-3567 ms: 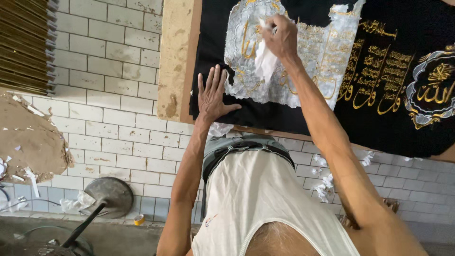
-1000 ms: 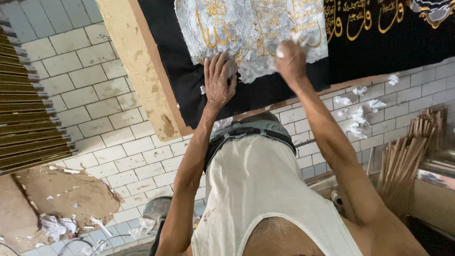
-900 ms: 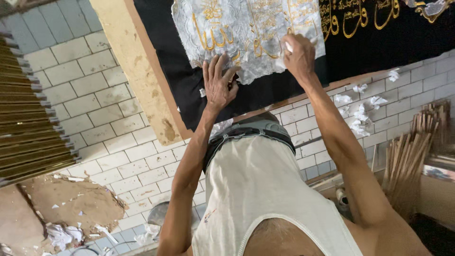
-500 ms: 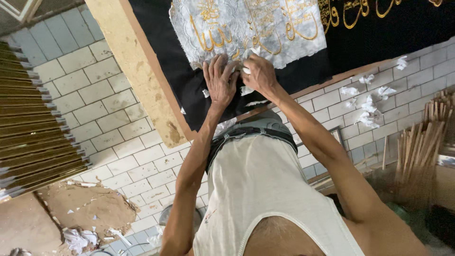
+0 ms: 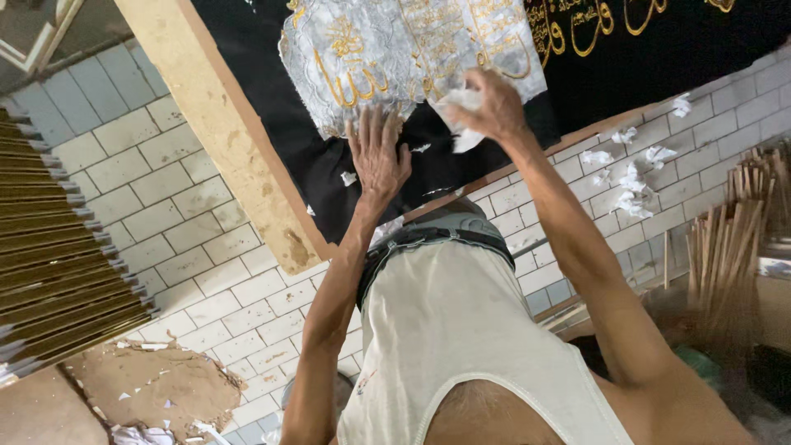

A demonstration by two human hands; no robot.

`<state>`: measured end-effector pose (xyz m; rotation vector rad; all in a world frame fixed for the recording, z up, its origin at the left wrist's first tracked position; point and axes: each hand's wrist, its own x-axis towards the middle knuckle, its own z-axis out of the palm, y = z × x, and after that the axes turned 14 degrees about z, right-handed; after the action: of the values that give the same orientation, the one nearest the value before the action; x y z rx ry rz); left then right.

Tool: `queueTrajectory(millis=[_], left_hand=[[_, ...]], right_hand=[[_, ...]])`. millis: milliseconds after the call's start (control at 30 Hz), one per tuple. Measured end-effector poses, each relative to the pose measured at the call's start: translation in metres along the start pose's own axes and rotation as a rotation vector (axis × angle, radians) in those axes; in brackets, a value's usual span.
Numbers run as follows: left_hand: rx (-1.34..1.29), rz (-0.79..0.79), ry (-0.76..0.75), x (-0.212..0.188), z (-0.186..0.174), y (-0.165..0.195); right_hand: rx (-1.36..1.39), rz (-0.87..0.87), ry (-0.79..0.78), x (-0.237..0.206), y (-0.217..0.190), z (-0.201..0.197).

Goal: The person peels white protective paper backing off a large black embroidered banner with gold Arabic calligraphy, working section by section across the fabric. They smooth the fabric with one hand while tearing away paper scraps with the other, letting scraps fall to the floor.

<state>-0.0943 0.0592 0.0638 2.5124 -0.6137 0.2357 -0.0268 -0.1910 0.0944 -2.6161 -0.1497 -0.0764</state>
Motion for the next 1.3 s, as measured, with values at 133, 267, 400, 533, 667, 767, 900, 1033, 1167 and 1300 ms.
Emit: queueTrajectory(millis=[133,267,400,533,667,767,900,1033,1167,1300], left_hand=[[-0.082,0.196,-0.008,0.021,0.009,0.004],[0.062,0.255,-0.116,0.022,0.011,0.007],[0.095,0.236,-0.142,0.020,0.011,0.008],[0.080,0.220,-0.142,0.021,0.013,0.005],[0.088,0.237,-0.107,0.021,0.012,0.007],[0.081,0.207,-0.089,0.028,0.014,0.017],[-0.020,0.250,-0.040,0.058,0.032,0.034],[-0.083,0.327,-0.023,0.076,0.045,0.047],[-0.022,0.336,-0.077,0.077,0.047,0.049],[0.022,0.329,-0.121,0.078,0.046,0.050]], right_hand=[[-0.155,0.017,-0.022,-0.009,-0.034,0.018],[-0.050,-0.050,-0.110,0.003,-0.028,0.011],[0.022,-0.049,-0.115,0.013,0.000,0.004],[-0.150,0.053,-0.033,0.017,0.056,-0.032],[-0.301,0.105,0.211,0.013,0.117,-0.087],[-0.235,0.096,0.343,0.005,0.117,-0.088],[-0.160,0.046,0.120,-0.002,0.068,-0.045],[-0.256,-0.128,0.015,0.001,0.039,-0.027],[-0.258,-0.232,-0.083,0.016,0.043,-0.030],[-0.557,-0.454,-0.092,0.023,0.045,-0.022]])
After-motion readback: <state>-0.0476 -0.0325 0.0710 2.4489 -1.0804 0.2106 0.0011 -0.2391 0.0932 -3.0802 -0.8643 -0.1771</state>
